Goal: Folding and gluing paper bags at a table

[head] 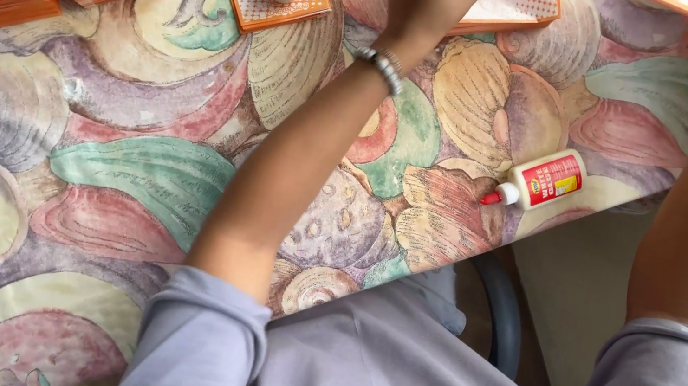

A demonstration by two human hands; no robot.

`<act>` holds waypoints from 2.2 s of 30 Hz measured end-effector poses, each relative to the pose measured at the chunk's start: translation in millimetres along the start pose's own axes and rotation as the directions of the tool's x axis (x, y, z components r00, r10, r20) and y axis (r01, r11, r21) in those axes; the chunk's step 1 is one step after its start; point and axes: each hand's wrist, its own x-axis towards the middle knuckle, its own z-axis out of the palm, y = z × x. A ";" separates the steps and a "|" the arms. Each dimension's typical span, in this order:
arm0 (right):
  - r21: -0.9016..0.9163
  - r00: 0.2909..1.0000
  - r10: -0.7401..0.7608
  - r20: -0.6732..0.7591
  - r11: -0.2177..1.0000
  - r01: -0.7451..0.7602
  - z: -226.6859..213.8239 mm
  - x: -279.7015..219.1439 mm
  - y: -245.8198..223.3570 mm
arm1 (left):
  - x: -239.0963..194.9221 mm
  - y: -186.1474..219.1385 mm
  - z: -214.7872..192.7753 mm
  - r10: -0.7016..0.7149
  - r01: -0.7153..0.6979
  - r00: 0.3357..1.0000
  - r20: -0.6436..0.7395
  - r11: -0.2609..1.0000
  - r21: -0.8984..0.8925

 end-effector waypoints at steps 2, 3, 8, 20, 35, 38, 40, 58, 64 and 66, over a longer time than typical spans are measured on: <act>0.030 0.999 0.036 -0.030 0.999 -0.035 20.2 13.9 0.5 | -0.2 25.5 -49.1 -0.018 0.014 0.999 -0.046 0.997 -0.081; -0.055 0.998 0.037 0.052 0.998 -0.034 27.2 26.2 6.0 | -3.7 30.8 -70.6 -0.001 0.004 0.998 0.056 0.999 -0.053; -0.329 0.929 0.169 0.329 0.943 -0.055 82.8 53.9 0.5 | -54.5 50.1 -135.4 -0.026 0.025 0.916 0.401 1.000 0.008; -0.695 0.963 0.187 0.195 0.719 0.001 140.2 28.9 -31.9 | -74.0 60.7 -146.8 -0.060 0.002 0.827 0.559 0.995 0.103; -0.992 0.925 0.359 0.124 0.072 0.105 164.0 21.4 -63.1 | 29.9 4.6 -9.3 -0.388 -0.244 0.489 0.781 0.799 0.550; -0.931 0.914 0.178 0.365 0.039 0.364 170.4 27.0 -56.5 | 27.9 -3.8 6.3 -0.388 -0.326 0.483 0.785 0.753 0.572; -0.947 0.917 0.236 0.320 0.049 0.318 181.2 12.5 -71.2 | 27.2 -5.6 9.8 -0.416 -0.345 0.486 0.768 0.717 0.606; -0.974 0.938 0.264 0.224 0.061 0.216 181.6 0.7 -83.6 | 21.6 -32.7 23.0 -0.385 -0.275 0.494 0.780 0.782 0.560; -0.956 0.924 0.255 0.285 0.014 0.292 174.5 17.3 -59.9 | 21.7 -33.4 25.3 -0.372 -0.288 0.506 0.778 0.778 0.559; -0.978 0.928 0.307 0.210 0.080 0.194 178.9 -0.5 -81.1 | 21.4 -33.7 25.3 -0.368 -0.294 0.506 0.780 0.777 0.557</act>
